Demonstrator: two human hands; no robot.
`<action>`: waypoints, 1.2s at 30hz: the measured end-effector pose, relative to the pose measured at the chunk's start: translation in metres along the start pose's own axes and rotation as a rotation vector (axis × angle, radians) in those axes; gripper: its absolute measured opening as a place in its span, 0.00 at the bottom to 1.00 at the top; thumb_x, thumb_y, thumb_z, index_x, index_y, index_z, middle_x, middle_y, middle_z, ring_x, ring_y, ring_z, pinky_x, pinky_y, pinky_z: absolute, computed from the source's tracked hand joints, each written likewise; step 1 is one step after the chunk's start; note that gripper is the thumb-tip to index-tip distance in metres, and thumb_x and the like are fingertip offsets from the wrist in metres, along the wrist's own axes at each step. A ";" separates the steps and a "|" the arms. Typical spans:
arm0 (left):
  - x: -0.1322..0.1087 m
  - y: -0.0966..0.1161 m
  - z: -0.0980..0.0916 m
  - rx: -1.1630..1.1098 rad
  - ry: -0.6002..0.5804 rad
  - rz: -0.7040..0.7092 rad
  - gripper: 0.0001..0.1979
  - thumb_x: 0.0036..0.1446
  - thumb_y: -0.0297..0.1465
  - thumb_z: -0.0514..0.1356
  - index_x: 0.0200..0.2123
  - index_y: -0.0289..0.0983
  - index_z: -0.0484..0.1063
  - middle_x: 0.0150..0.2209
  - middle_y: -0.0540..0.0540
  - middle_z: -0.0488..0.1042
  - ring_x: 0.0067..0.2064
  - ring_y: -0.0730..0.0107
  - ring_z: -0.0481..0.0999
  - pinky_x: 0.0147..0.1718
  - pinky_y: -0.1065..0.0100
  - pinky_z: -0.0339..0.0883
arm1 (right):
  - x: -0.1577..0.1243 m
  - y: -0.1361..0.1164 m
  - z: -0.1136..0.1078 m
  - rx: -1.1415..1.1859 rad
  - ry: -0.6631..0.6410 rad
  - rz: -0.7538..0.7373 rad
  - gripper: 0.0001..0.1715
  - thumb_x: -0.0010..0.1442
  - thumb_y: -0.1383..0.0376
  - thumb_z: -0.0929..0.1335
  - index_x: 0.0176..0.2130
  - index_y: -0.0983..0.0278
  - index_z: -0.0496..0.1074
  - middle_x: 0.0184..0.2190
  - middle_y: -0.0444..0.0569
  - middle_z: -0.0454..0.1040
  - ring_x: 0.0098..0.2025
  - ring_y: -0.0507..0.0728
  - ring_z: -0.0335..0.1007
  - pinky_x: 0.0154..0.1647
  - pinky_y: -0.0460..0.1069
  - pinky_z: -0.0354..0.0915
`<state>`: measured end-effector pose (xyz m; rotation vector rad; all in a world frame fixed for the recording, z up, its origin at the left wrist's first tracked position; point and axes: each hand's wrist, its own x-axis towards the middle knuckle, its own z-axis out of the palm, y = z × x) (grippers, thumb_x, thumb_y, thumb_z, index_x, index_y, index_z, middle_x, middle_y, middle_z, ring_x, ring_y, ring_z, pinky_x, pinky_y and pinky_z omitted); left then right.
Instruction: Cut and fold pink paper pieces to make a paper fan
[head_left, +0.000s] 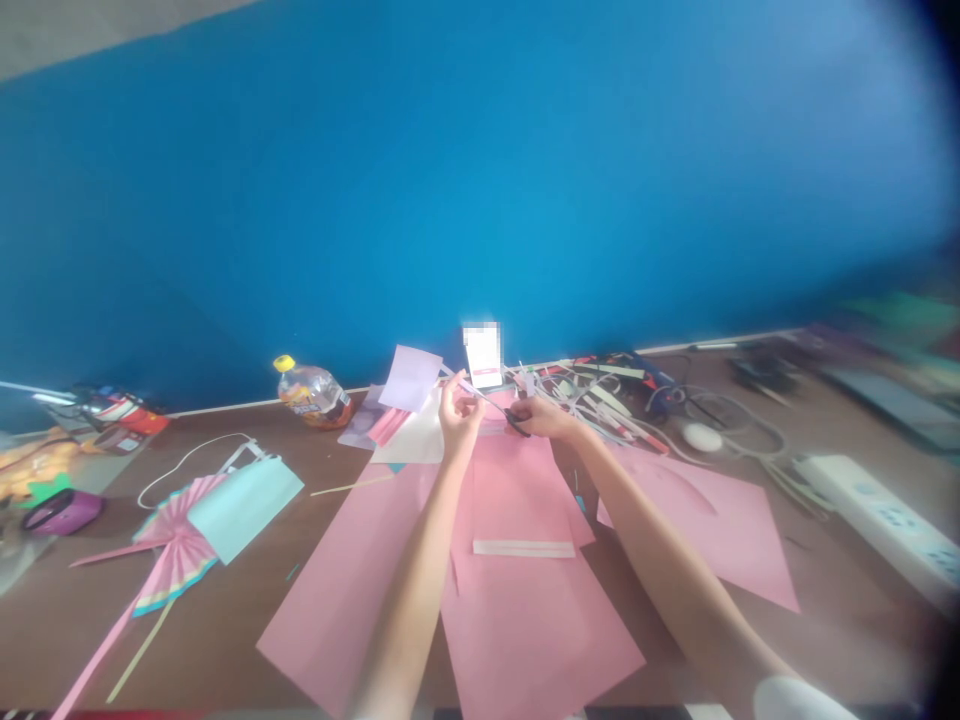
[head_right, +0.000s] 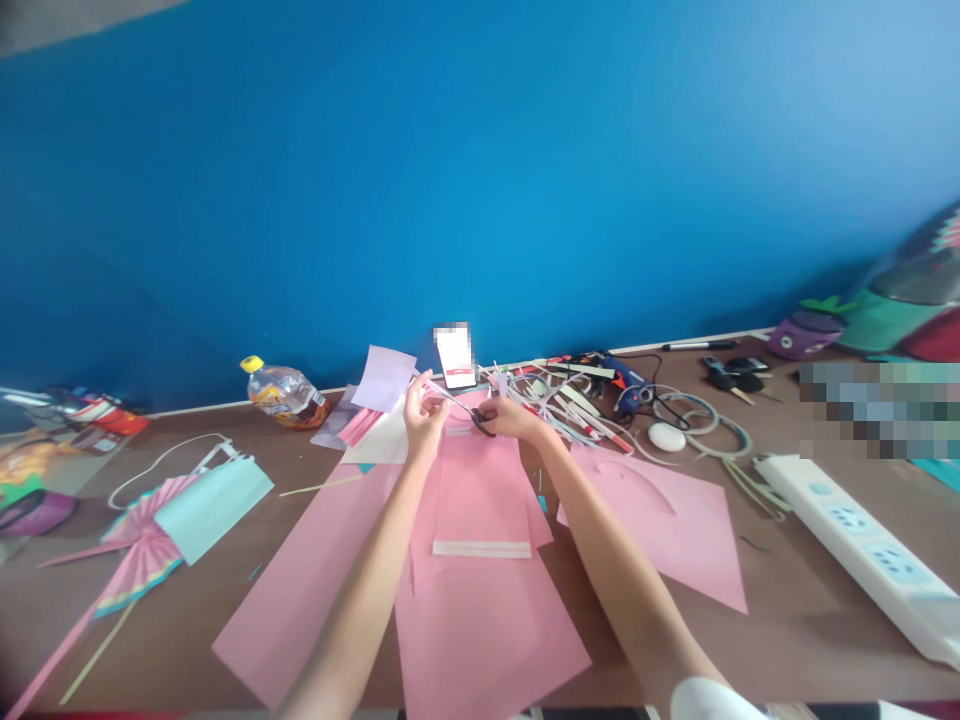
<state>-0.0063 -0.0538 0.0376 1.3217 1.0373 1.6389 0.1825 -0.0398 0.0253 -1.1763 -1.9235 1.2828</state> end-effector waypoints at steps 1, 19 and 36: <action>0.000 0.000 0.000 0.002 0.001 -0.002 0.32 0.47 0.29 0.64 0.57 0.44 0.64 0.59 0.41 0.64 0.32 0.81 0.72 0.33 0.74 0.68 | 0.000 0.001 0.000 -0.003 0.002 -0.002 0.14 0.46 0.57 0.72 0.25 0.65 0.69 0.20 0.42 0.67 0.24 0.50 0.61 0.26 0.47 0.56; 0.000 0.002 -0.001 0.012 -0.024 -0.013 0.32 0.48 0.27 0.63 0.58 0.43 0.63 0.59 0.41 0.63 0.34 0.80 0.72 0.32 0.74 0.67 | -0.002 -0.006 -0.003 -0.077 0.014 -0.001 0.15 0.46 0.57 0.71 0.23 0.65 0.67 0.18 0.40 0.65 0.23 0.50 0.60 0.25 0.46 0.55; -0.002 0.011 0.000 0.009 -0.032 -0.056 0.32 0.47 0.28 0.64 0.57 0.42 0.63 0.59 0.40 0.63 0.34 0.79 0.73 0.30 0.75 0.66 | -0.003 -0.009 -0.003 -0.111 0.024 -0.038 0.15 0.46 0.57 0.70 0.21 0.64 0.64 0.19 0.41 0.64 0.24 0.50 0.59 0.26 0.47 0.55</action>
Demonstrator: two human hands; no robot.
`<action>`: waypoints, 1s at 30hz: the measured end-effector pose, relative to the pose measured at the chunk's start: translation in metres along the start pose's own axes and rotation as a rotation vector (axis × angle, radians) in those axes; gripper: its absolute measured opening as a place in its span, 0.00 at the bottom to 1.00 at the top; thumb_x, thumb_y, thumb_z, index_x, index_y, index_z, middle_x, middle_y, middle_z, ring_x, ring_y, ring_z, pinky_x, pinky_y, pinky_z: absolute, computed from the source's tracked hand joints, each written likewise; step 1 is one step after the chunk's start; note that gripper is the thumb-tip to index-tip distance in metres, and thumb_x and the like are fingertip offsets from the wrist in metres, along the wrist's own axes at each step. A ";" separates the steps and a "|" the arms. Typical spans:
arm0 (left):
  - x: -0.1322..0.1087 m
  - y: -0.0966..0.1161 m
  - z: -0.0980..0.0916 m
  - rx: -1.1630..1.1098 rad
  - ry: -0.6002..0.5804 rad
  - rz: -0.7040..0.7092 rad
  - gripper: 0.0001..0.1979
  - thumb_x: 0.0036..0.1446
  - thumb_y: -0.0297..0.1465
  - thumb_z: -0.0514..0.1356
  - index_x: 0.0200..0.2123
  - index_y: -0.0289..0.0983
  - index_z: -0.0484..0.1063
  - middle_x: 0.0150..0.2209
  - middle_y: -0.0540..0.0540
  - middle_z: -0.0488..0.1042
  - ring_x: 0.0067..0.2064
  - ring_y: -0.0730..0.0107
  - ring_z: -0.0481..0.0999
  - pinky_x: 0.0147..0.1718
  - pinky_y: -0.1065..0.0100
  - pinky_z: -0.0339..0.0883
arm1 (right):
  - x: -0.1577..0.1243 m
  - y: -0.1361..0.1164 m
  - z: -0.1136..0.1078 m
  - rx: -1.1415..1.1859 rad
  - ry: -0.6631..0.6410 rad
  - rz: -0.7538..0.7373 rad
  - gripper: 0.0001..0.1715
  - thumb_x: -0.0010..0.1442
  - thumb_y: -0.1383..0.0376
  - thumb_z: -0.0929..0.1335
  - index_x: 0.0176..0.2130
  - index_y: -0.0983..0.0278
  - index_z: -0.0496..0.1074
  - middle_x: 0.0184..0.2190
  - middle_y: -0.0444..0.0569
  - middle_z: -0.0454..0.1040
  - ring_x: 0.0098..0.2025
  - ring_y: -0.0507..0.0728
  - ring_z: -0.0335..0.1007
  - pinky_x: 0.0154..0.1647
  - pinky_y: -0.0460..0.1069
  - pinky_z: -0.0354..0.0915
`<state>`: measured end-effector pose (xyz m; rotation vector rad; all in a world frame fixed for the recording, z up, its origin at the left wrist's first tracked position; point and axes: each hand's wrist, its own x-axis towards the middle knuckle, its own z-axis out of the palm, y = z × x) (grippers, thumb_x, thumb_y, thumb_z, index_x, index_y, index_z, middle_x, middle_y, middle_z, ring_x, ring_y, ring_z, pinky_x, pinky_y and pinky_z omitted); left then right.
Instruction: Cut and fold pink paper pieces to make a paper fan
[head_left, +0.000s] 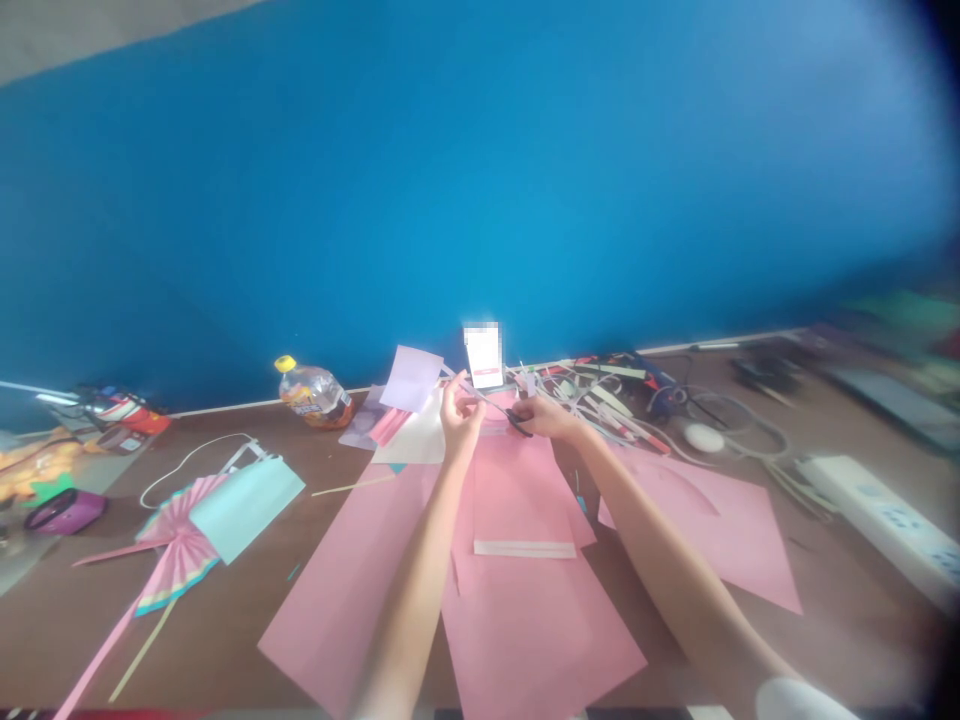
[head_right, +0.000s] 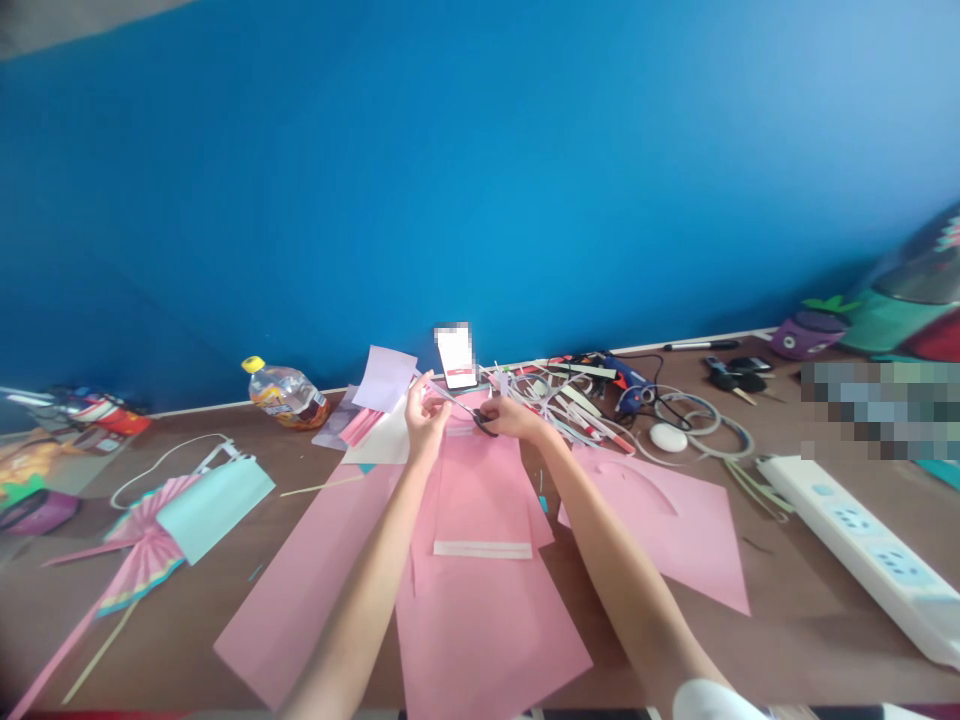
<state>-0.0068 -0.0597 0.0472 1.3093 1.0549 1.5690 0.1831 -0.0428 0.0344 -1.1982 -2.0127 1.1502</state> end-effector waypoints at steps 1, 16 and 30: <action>0.000 0.000 0.000 0.003 -0.002 0.003 0.32 0.48 0.28 0.64 0.58 0.42 0.63 0.59 0.39 0.63 0.35 0.79 0.73 0.31 0.75 0.66 | 0.000 0.001 0.000 0.004 -0.004 0.003 0.15 0.46 0.58 0.70 0.22 0.64 0.64 0.19 0.41 0.64 0.24 0.50 0.59 0.26 0.47 0.55; 0.000 0.000 -0.001 0.006 -0.002 -0.003 0.32 0.47 0.29 0.64 0.57 0.43 0.63 0.60 0.40 0.62 0.35 0.78 0.73 0.31 0.75 0.66 | 0.000 0.003 0.001 -0.001 0.004 0.003 0.15 0.47 0.56 0.70 0.22 0.64 0.65 0.19 0.41 0.65 0.23 0.50 0.58 0.25 0.47 0.54; -0.001 -0.003 -0.001 -0.017 0.016 -0.007 0.32 0.47 0.30 0.65 0.57 0.43 0.63 0.60 0.40 0.62 0.35 0.79 0.72 0.32 0.75 0.67 | 0.001 0.004 0.000 0.005 -0.010 0.021 0.12 0.46 0.58 0.70 0.23 0.64 0.67 0.20 0.41 0.67 0.24 0.50 0.60 0.26 0.47 0.55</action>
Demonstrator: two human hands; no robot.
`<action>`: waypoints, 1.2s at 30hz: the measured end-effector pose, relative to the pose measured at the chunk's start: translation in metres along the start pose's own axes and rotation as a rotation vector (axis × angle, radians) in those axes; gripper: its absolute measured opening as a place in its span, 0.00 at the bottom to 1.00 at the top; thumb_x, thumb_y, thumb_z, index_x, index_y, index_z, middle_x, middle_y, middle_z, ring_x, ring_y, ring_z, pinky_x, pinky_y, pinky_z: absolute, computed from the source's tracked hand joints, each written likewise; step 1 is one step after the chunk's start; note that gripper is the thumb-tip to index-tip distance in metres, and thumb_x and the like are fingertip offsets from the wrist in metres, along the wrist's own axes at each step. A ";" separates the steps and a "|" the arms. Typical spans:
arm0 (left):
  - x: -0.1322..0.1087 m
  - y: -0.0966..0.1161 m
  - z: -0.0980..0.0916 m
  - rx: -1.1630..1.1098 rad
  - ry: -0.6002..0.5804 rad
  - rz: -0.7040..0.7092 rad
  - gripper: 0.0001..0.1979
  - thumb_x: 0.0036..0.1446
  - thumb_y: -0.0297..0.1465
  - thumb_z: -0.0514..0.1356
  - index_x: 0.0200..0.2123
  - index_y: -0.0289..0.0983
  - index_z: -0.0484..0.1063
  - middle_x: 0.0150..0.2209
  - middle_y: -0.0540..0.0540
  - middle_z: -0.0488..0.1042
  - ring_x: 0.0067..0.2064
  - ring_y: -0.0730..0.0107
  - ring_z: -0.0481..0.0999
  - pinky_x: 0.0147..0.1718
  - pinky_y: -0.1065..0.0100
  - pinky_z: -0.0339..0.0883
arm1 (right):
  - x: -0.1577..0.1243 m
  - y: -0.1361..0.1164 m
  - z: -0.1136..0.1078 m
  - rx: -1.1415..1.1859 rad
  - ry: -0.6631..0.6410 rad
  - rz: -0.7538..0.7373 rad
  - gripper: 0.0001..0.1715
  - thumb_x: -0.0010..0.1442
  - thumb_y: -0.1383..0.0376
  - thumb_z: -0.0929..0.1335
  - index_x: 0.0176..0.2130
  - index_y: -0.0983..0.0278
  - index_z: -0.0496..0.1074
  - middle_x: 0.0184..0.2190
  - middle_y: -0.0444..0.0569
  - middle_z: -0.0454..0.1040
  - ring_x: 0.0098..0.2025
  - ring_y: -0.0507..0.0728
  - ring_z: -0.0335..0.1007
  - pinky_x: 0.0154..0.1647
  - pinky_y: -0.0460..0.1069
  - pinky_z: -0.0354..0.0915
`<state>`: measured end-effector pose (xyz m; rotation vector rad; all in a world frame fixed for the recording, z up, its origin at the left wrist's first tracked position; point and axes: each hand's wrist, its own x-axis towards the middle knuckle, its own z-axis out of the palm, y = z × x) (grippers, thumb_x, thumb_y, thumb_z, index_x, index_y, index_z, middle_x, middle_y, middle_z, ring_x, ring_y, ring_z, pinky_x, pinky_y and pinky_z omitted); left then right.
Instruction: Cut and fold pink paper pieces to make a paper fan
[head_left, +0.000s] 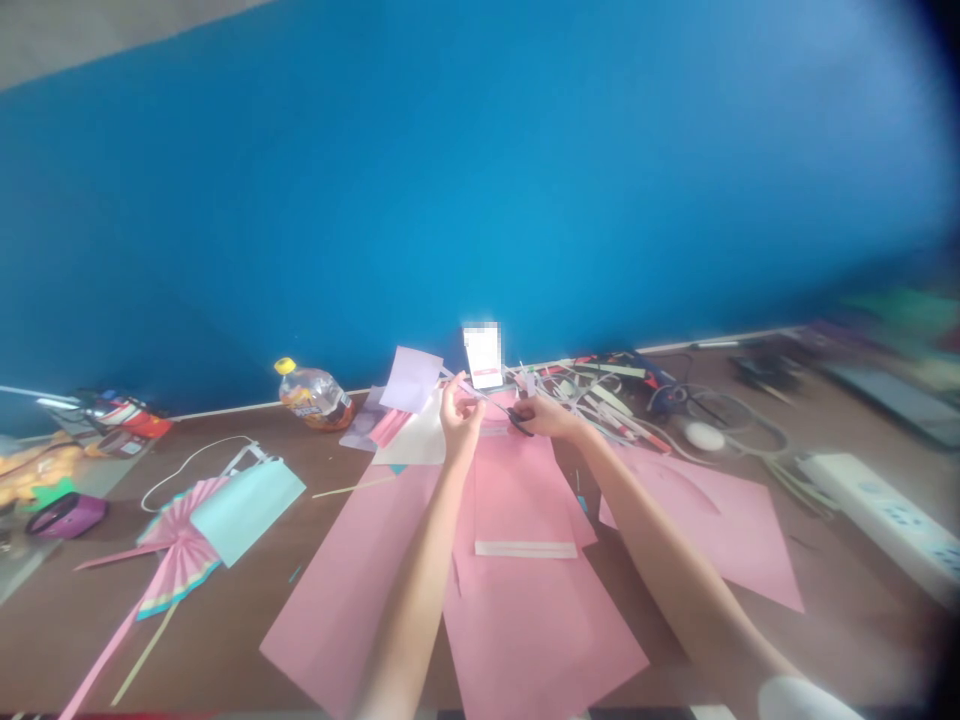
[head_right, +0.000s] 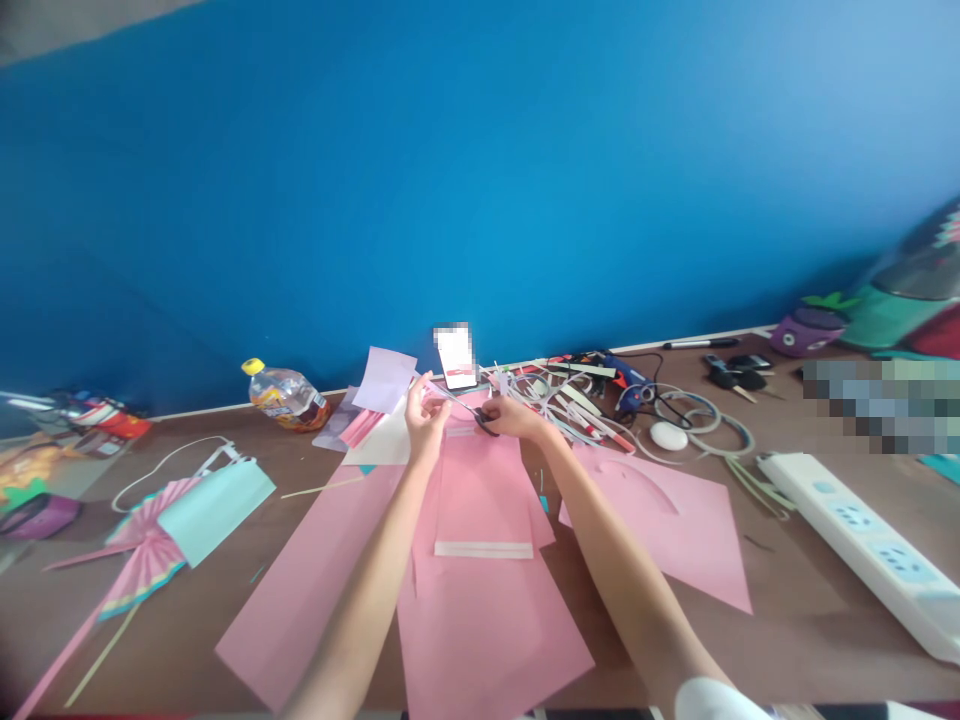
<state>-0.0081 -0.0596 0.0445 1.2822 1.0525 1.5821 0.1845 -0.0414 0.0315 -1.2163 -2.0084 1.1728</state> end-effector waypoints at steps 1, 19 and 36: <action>0.000 -0.002 0.000 -0.002 0.007 0.008 0.32 0.48 0.30 0.64 0.57 0.43 0.63 0.60 0.40 0.62 0.35 0.79 0.72 0.32 0.74 0.67 | -0.001 0.000 -0.001 0.018 -0.010 0.015 0.12 0.46 0.58 0.70 0.24 0.64 0.68 0.20 0.41 0.67 0.24 0.50 0.60 0.26 0.47 0.56; 0.006 -0.016 -0.006 -0.022 0.103 0.010 0.25 0.52 0.32 0.62 0.54 0.42 0.68 0.56 0.41 0.69 0.47 0.68 0.73 0.43 0.68 0.68 | -0.010 -0.007 -0.006 0.093 -0.066 0.061 0.14 0.47 0.58 0.69 0.21 0.65 0.67 0.18 0.43 0.67 0.22 0.49 0.59 0.24 0.46 0.53; 0.008 -0.017 -0.005 -0.093 0.092 -0.026 0.30 0.48 0.30 0.65 0.56 0.42 0.67 0.60 0.40 0.65 0.38 0.77 0.72 0.40 0.71 0.69 | -0.007 0.007 -0.007 -0.034 -0.030 -0.001 0.17 0.46 0.57 0.69 0.20 0.63 0.59 0.17 0.38 0.54 0.22 0.48 0.48 0.23 0.47 0.45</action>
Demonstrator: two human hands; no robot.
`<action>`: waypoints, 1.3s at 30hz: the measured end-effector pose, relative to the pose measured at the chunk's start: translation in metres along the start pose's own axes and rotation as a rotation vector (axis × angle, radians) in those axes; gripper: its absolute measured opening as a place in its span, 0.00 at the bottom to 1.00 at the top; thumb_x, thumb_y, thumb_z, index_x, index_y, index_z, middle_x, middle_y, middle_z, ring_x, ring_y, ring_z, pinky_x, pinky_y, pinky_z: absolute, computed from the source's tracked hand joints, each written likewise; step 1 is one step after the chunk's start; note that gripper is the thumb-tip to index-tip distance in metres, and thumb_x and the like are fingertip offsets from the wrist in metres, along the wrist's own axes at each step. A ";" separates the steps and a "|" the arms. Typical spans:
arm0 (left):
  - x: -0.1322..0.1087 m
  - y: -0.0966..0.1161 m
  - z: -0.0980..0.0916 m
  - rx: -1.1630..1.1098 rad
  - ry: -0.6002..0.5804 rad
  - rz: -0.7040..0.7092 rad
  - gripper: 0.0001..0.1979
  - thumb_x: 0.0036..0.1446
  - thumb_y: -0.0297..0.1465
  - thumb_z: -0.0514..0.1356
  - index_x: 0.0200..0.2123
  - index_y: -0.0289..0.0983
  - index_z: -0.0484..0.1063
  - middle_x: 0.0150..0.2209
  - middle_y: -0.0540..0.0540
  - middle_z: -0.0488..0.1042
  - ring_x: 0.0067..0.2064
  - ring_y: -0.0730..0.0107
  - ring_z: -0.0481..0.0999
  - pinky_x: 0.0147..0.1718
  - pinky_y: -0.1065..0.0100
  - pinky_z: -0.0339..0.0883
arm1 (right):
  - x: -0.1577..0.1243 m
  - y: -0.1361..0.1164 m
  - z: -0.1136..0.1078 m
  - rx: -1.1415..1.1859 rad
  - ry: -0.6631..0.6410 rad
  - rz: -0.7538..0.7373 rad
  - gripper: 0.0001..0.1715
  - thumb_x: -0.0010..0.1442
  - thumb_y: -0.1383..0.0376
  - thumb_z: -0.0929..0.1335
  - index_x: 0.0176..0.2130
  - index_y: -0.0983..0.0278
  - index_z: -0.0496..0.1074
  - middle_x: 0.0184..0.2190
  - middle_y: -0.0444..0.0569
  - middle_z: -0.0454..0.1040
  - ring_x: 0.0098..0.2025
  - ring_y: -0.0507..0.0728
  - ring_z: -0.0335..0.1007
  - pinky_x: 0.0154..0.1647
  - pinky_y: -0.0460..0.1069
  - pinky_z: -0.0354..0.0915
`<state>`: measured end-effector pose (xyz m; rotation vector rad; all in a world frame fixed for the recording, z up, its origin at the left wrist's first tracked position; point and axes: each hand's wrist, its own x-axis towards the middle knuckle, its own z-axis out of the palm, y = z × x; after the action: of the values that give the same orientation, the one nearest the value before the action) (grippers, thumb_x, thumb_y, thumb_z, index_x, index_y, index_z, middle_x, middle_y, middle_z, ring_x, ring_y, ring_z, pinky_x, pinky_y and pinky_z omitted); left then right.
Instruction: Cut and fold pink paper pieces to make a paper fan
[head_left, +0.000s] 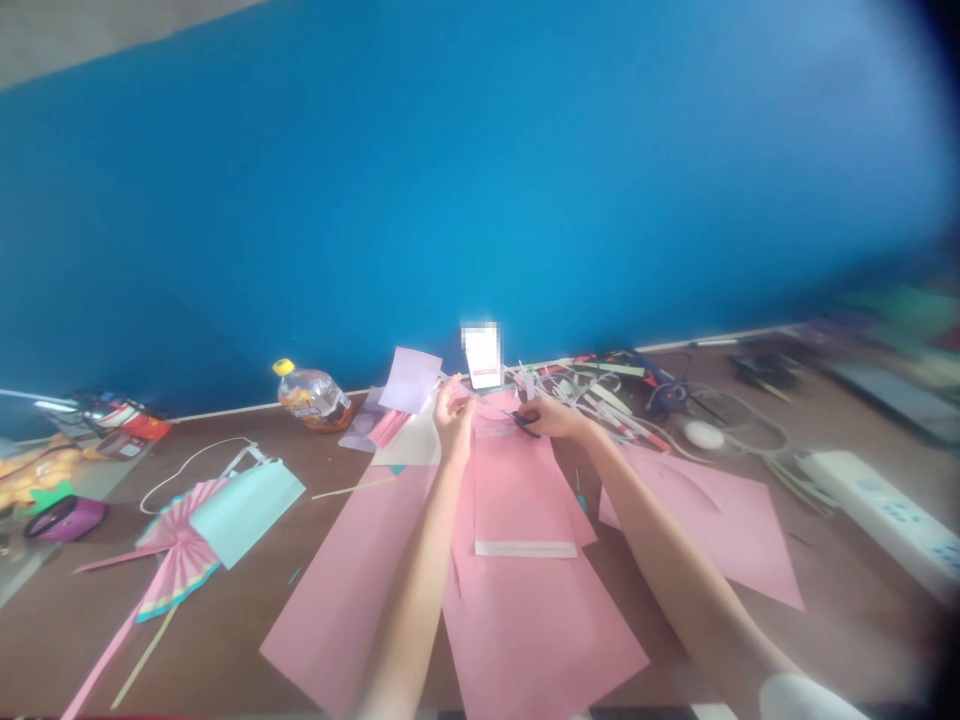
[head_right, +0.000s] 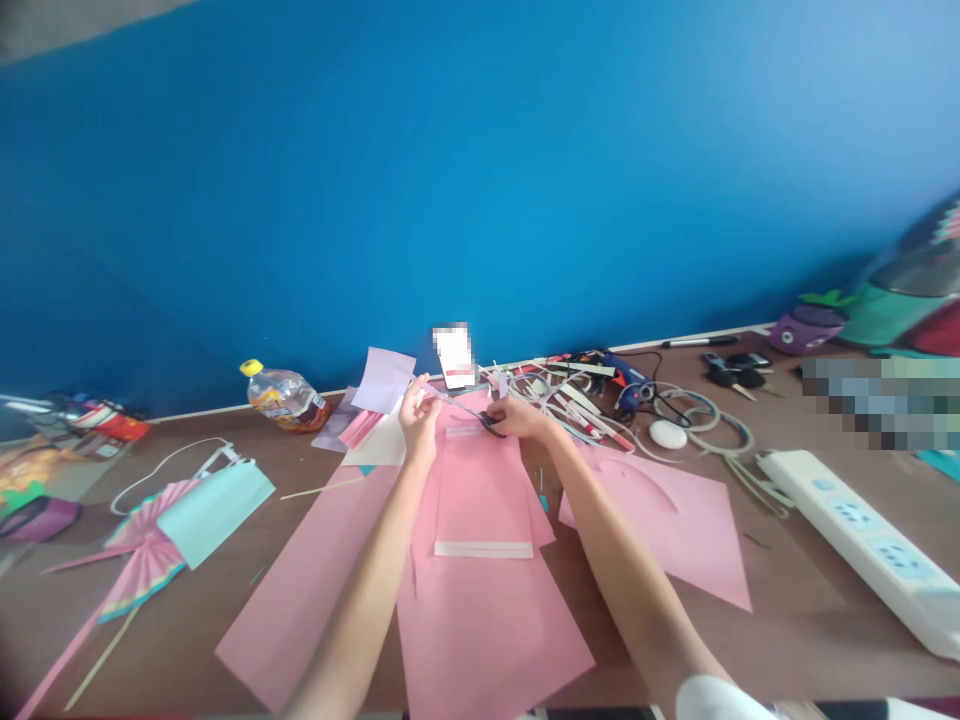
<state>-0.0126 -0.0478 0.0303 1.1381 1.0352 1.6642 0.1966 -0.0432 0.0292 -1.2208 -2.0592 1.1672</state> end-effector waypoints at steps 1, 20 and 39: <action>0.000 0.000 0.000 -0.004 -0.004 -0.001 0.30 0.48 0.30 0.65 0.56 0.42 0.67 0.60 0.40 0.65 0.38 0.77 0.72 0.40 0.71 0.69 | 0.001 0.001 0.000 0.003 0.000 0.002 0.17 0.46 0.57 0.69 0.20 0.63 0.59 0.17 0.38 0.54 0.22 0.48 0.48 0.23 0.47 0.45; 0.000 -0.003 0.000 0.020 -0.014 0.004 0.28 0.48 0.30 0.65 0.55 0.40 0.68 0.59 0.40 0.66 0.39 0.75 0.73 0.41 0.72 0.69 | 0.001 0.006 -0.001 0.014 0.016 0.044 0.13 0.46 0.58 0.69 0.22 0.65 0.65 0.19 0.41 0.64 0.24 0.49 0.55 0.25 0.46 0.50; -0.003 -0.003 0.001 0.079 0.003 0.034 0.31 0.49 0.35 0.66 0.58 0.39 0.66 0.60 0.38 0.64 0.40 0.73 0.74 0.42 0.70 0.70 | 0.000 0.003 -0.002 -0.035 0.026 0.057 0.14 0.44 0.59 0.68 0.19 0.64 0.61 0.17 0.39 0.56 0.23 0.48 0.49 0.24 0.47 0.47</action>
<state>-0.0102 -0.0492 0.0273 1.2110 1.0973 1.6642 0.1995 -0.0410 0.0278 -1.3126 -2.0461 1.1389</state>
